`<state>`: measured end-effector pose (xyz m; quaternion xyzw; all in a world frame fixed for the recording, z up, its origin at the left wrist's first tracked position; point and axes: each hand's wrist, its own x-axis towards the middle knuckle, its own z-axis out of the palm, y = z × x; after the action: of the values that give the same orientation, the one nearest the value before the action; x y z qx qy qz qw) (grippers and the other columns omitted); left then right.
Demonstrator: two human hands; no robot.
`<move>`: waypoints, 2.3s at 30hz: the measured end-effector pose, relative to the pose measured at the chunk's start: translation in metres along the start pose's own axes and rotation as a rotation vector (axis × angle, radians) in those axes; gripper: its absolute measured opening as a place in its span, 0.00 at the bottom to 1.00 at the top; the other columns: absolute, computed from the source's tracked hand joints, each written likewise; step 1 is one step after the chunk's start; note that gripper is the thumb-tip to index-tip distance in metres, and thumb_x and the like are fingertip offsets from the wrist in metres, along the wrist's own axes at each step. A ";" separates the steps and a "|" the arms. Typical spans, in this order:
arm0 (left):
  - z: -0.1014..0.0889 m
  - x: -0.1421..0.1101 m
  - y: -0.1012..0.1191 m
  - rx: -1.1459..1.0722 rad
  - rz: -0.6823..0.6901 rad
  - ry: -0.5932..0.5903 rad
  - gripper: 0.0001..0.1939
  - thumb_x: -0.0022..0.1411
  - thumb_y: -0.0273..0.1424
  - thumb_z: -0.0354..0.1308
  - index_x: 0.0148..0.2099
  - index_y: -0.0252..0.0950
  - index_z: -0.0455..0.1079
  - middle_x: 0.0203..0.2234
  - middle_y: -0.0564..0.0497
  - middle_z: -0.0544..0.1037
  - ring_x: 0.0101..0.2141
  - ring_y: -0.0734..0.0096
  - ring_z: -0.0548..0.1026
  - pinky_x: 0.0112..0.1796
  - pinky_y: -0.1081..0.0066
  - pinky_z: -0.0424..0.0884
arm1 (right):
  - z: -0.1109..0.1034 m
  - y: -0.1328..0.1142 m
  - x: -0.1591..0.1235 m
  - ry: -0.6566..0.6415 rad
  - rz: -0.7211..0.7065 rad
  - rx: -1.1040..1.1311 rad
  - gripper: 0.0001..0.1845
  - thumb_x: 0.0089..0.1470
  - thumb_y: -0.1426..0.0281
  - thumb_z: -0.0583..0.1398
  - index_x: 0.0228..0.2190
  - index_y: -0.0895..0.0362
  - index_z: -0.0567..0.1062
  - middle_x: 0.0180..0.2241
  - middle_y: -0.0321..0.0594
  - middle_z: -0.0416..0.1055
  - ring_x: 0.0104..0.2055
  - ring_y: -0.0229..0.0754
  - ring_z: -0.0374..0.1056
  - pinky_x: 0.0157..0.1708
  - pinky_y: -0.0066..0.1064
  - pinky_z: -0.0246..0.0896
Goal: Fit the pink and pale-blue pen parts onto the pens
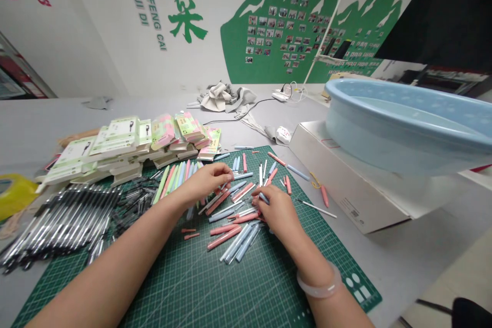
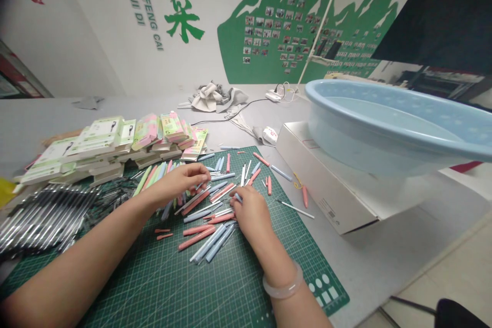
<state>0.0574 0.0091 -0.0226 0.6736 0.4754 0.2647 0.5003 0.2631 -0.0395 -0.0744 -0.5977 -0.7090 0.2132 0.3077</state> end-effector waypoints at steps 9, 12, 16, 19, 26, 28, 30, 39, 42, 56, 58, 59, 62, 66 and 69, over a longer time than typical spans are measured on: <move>0.004 -0.021 -0.012 0.344 0.107 -0.149 0.10 0.54 0.30 0.49 0.31 0.38 0.72 0.22 0.54 0.70 0.25 0.72 0.67 0.25 0.75 0.60 | -0.007 -0.019 -0.012 -0.319 -0.182 0.097 0.12 0.46 0.81 0.59 0.28 0.53 0.78 0.31 0.37 0.72 0.37 0.40 0.66 0.38 0.30 0.56; 0.010 -0.031 -0.020 0.593 0.174 -0.174 0.06 0.50 0.28 0.55 0.29 0.39 0.73 0.25 0.53 0.73 0.28 0.69 0.68 0.28 0.73 0.59 | -0.004 -0.019 -0.014 -0.343 -0.175 0.060 0.12 0.47 0.81 0.59 0.29 0.53 0.78 0.32 0.37 0.71 0.36 0.40 0.66 0.37 0.28 0.56; 0.019 -0.037 -0.022 0.803 0.150 -0.154 0.06 0.51 0.28 0.55 0.30 0.41 0.73 0.28 0.51 0.74 0.30 0.67 0.70 0.29 0.71 0.58 | -0.001 -0.017 -0.013 -0.330 -0.158 0.026 0.12 0.47 0.81 0.59 0.30 0.53 0.78 0.32 0.38 0.70 0.36 0.40 0.66 0.36 0.28 0.55; 0.025 -0.039 -0.019 0.914 0.127 -0.142 0.06 0.53 0.29 0.54 0.31 0.40 0.73 0.29 0.50 0.74 0.29 0.65 0.71 0.27 0.71 0.57 | -0.001 -0.017 -0.012 -0.316 -0.149 0.014 0.12 0.47 0.81 0.59 0.29 0.54 0.78 0.32 0.38 0.70 0.36 0.40 0.66 0.36 0.28 0.55; 0.037 -0.045 -0.019 0.976 0.089 -0.061 0.07 0.54 0.30 0.52 0.29 0.38 0.71 0.28 0.48 0.73 0.25 0.66 0.69 0.25 0.70 0.55 | -0.002 -0.018 -0.010 -0.242 -0.108 0.059 0.10 0.47 0.81 0.59 0.27 0.55 0.77 0.31 0.39 0.72 0.36 0.41 0.66 0.39 0.31 0.55; 0.035 -0.042 -0.015 0.855 0.064 -0.015 0.06 0.51 0.28 0.52 0.28 0.38 0.71 0.27 0.49 0.72 0.26 0.68 0.68 0.26 0.71 0.56 | -0.002 -0.020 -0.009 -0.229 -0.075 0.132 0.09 0.47 0.79 0.59 0.26 0.55 0.77 0.30 0.38 0.73 0.36 0.41 0.67 0.40 0.32 0.55; 0.030 -0.037 -0.009 0.643 0.041 0.010 0.06 0.50 0.29 0.54 0.30 0.37 0.72 0.23 0.53 0.69 0.26 0.71 0.66 0.26 0.73 0.56 | -0.002 -0.022 -0.009 -0.226 -0.002 0.296 0.05 0.47 0.76 0.61 0.26 0.56 0.76 0.29 0.37 0.73 0.35 0.41 0.67 0.39 0.31 0.57; 0.041 -0.017 0.013 -0.041 0.088 0.026 0.11 0.53 0.36 0.57 0.36 0.34 0.71 0.18 0.60 0.53 0.21 0.78 0.53 0.23 0.77 0.48 | -0.008 -0.026 -0.011 -0.376 0.430 1.458 0.15 0.45 0.68 0.67 0.34 0.57 0.69 0.18 0.23 0.49 0.15 0.24 0.36 0.12 0.16 0.28; 0.045 -0.016 0.014 -0.046 0.118 0.027 0.09 0.52 0.34 0.58 0.35 0.35 0.71 0.17 0.60 0.55 0.21 0.78 0.54 0.23 0.77 0.49 | -0.008 -0.025 -0.009 -0.397 0.482 1.562 0.16 0.43 0.70 0.68 0.34 0.60 0.70 0.20 0.25 0.53 0.16 0.22 0.36 0.11 0.15 0.29; 0.036 -0.006 -0.006 -0.850 -0.064 0.112 0.12 0.52 0.21 0.61 0.41 0.32 0.70 0.39 0.45 0.75 0.40 0.70 0.75 0.44 0.73 0.70 | -0.013 -0.010 -0.003 -0.081 0.376 1.258 0.12 0.44 0.68 0.66 0.28 0.60 0.70 0.21 0.34 0.70 0.13 0.22 0.43 0.11 0.17 0.33; 0.039 -0.007 -0.003 -0.874 0.003 0.141 0.10 0.53 0.22 0.61 0.40 0.33 0.70 0.42 0.45 0.75 0.45 0.67 0.74 0.49 0.69 0.68 | -0.009 -0.014 -0.005 -0.133 0.372 1.261 0.12 0.44 0.68 0.66 0.29 0.60 0.70 0.22 0.36 0.71 0.13 0.22 0.43 0.12 0.18 0.32; 0.042 -0.007 -0.002 -0.885 0.035 0.151 0.10 0.54 0.22 0.61 0.40 0.33 0.70 0.42 0.45 0.75 0.47 0.66 0.73 0.50 0.68 0.68 | -0.007 -0.015 -0.005 -0.154 0.375 1.268 0.12 0.44 0.68 0.66 0.29 0.60 0.70 0.23 0.36 0.71 0.13 0.21 0.43 0.12 0.18 0.31; 0.049 -0.007 0.001 -0.907 0.095 0.163 0.08 0.55 0.24 0.60 0.40 0.33 0.69 0.42 0.45 0.75 0.48 0.63 0.72 0.52 0.65 0.66 | -0.002 -0.019 -0.007 -0.194 0.391 1.282 0.12 0.44 0.68 0.66 0.29 0.59 0.70 0.24 0.35 0.71 0.13 0.21 0.43 0.12 0.18 0.30; 0.056 -0.007 0.004 -0.927 0.117 0.171 0.07 0.55 0.25 0.60 0.39 0.33 0.68 0.41 0.46 0.76 0.48 0.63 0.72 0.53 0.63 0.66 | -0.002 -0.020 -0.007 -0.218 0.402 1.292 0.12 0.44 0.69 0.66 0.28 0.60 0.69 0.25 0.36 0.71 0.13 0.21 0.44 0.12 0.18 0.30; 0.057 -0.008 0.006 -0.916 0.114 0.165 0.07 0.55 0.26 0.60 0.39 0.34 0.68 0.41 0.46 0.76 0.49 0.63 0.72 0.51 0.64 0.67 | -0.002 -0.019 -0.007 -0.232 0.410 1.316 0.12 0.44 0.68 0.66 0.29 0.60 0.69 0.25 0.36 0.71 0.13 0.21 0.44 0.12 0.18 0.30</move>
<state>0.1039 -0.0222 -0.0370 0.3849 0.3101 0.5270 0.6913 0.2519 -0.0502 -0.0612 -0.3823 -0.3336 0.7145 0.4817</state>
